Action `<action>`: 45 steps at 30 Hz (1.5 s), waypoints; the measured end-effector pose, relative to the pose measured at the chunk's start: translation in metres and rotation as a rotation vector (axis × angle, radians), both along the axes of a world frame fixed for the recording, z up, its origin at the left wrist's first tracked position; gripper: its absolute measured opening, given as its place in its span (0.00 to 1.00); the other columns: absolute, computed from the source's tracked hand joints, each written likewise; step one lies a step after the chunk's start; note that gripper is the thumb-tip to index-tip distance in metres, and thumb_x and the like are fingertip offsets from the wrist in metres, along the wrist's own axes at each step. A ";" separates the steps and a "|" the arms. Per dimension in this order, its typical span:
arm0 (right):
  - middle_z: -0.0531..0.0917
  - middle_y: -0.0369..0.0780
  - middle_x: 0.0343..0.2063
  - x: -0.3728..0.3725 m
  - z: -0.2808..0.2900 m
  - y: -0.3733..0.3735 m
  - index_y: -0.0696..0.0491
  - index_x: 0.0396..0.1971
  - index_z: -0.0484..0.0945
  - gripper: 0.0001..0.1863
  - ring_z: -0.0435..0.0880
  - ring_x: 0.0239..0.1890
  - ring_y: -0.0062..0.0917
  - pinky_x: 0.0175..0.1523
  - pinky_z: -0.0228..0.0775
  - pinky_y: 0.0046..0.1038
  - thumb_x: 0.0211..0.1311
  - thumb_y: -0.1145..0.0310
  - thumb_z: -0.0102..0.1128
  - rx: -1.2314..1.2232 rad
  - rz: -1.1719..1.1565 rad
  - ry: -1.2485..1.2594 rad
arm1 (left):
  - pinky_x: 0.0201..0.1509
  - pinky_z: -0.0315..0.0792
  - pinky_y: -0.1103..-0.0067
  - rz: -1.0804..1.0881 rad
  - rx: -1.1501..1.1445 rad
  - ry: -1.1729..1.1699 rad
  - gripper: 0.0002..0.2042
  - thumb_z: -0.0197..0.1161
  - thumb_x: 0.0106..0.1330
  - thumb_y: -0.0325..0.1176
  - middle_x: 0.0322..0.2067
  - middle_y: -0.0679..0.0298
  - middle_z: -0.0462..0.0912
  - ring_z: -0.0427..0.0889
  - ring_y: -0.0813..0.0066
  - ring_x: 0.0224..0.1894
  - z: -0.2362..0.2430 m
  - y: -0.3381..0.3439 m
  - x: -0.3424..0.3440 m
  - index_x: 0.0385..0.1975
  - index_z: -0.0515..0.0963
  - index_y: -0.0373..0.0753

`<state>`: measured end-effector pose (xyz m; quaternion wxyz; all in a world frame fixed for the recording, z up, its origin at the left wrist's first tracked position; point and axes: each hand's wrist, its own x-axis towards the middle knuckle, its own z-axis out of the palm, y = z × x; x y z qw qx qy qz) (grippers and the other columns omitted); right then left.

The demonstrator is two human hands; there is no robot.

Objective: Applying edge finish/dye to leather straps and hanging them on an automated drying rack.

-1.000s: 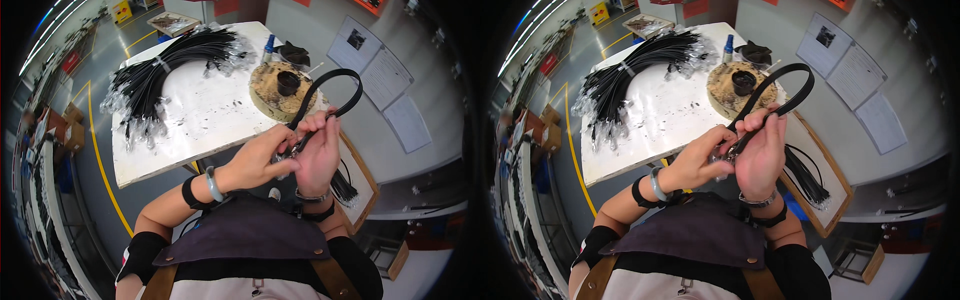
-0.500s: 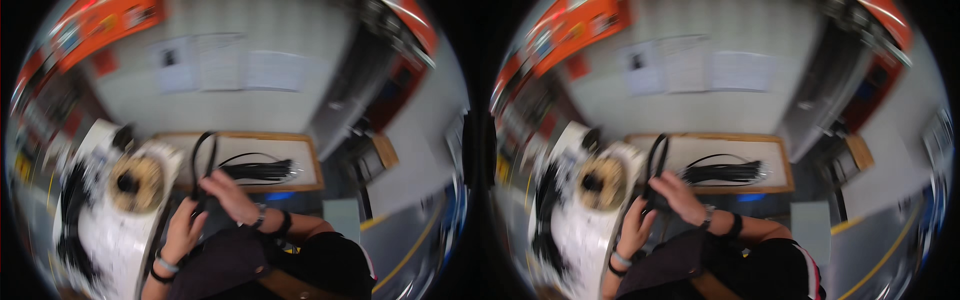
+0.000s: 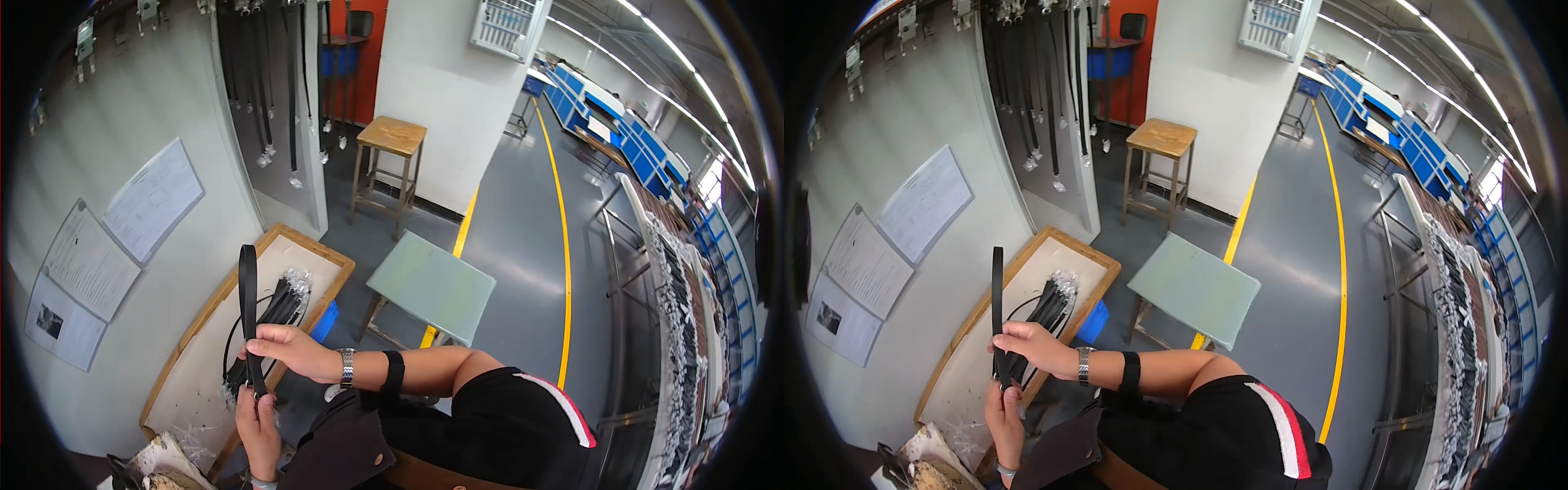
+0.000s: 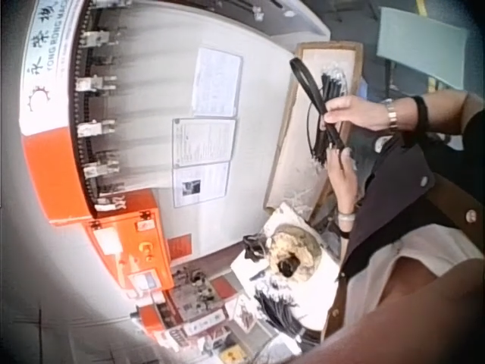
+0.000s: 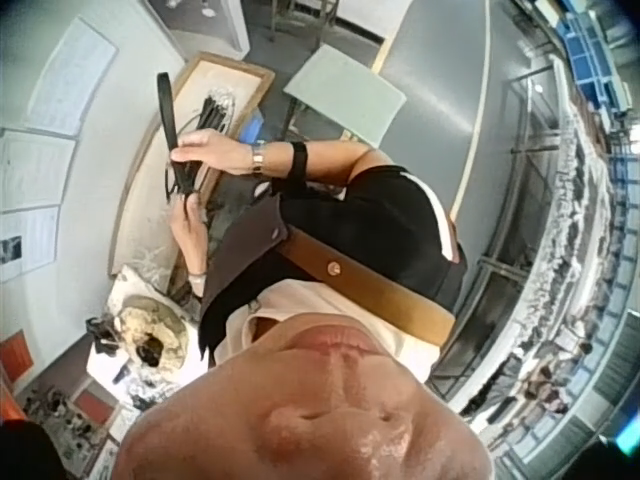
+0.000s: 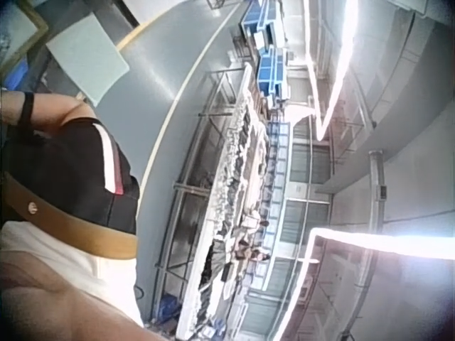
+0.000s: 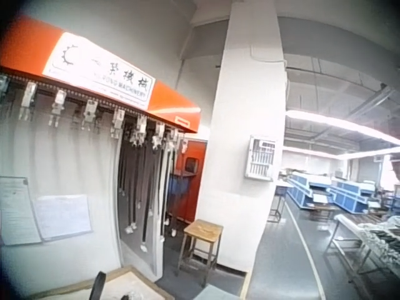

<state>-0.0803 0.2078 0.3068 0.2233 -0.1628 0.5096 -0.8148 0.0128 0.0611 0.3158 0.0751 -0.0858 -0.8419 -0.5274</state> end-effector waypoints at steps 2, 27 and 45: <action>0.80 0.33 0.37 0.001 -0.002 0.002 0.55 0.36 0.76 0.10 0.75 0.44 0.14 0.53 0.63 0.21 0.65 0.64 0.50 0.015 -0.026 -0.006 | 0.32 0.62 0.75 -0.030 0.047 -0.034 0.09 0.50 0.66 0.32 0.27 0.56 0.66 0.67 0.63 0.28 -0.001 0.000 -0.002 0.30 0.68 0.31; 0.76 0.43 0.40 -0.038 -0.013 -0.130 0.57 0.38 0.70 0.07 0.72 0.47 0.26 0.57 0.61 0.30 0.66 0.70 0.45 -0.226 0.601 -0.012 | 0.28 0.68 0.67 0.687 -0.509 -0.049 0.07 0.57 0.60 0.32 0.26 0.59 0.70 0.74 0.57 0.28 0.020 -0.053 0.045 0.29 0.69 0.37; 0.78 0.39 0.39 -0.033 0.042 -0.158 0.59 0.45 0.71 0.14 0.76 0.43 0.21 0.49 0.69 0.24 0.60 0.74 0.53 0.379 1.714 0.496 | 0.28 0.70 0.72 0.979 -0.708 -0.108 0.06 0.57 0.59 0.34 0.27 0.61 0.68 0.74 0.65 0.31 -0.014 -0.055 0.128 0.28 0.70 0.39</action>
